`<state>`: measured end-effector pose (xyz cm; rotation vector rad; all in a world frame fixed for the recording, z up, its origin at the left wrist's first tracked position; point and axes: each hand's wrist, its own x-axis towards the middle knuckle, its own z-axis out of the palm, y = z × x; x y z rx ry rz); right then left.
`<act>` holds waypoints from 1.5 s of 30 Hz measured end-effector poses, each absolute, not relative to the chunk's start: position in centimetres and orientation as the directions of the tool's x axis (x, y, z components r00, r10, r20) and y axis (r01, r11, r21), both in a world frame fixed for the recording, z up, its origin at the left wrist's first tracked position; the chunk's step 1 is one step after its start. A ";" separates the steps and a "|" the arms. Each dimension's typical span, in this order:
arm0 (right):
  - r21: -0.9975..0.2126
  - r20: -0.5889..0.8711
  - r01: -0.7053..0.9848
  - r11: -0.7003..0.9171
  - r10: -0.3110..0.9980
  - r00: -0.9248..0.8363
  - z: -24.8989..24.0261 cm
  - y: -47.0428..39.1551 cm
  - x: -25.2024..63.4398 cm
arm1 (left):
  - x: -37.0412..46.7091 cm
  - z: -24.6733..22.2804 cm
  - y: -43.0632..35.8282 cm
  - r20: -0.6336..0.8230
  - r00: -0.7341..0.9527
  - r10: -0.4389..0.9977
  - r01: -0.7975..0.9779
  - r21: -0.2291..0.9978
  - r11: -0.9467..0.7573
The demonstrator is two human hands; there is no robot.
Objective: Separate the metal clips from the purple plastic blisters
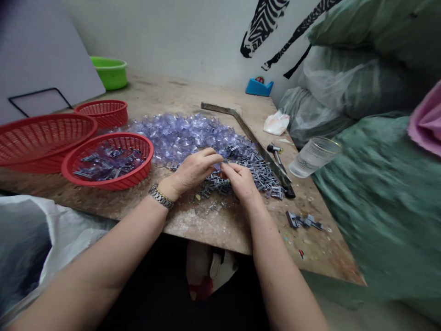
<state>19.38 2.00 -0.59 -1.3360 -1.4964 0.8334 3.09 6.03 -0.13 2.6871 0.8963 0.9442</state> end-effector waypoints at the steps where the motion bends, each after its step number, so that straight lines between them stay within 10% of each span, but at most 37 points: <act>1: -0.925 0.213 0.325 0.196 0.977 0.018 -0.6 2.0 19.4 | 3.0 -0.1 6.1 0.524 0.618 0.586 0.470 0.351 -0.810; 16: -0.443 0.228 0.732 0.518 0.854 -0.467 -0.8 1.0 18.5 | 2.7 0.3 6.8 0.459 0.201 0.866 0.245 0.832 -0.498; 32: -0.935 0.162 0.333 0.124 0.983 0.088 -0.6 1.9 19.5 | 2.6 1.2 6.2 0.053 0.273 0.961 -0.085 0.996 -0.031; 45: -0.978 0.146 0.177 0.114 0.973 0.180 -0.8 2.3 19.7 | 2.4 0.8 6.1 0.001 0.463 0.886 -0.151 0.985 0.077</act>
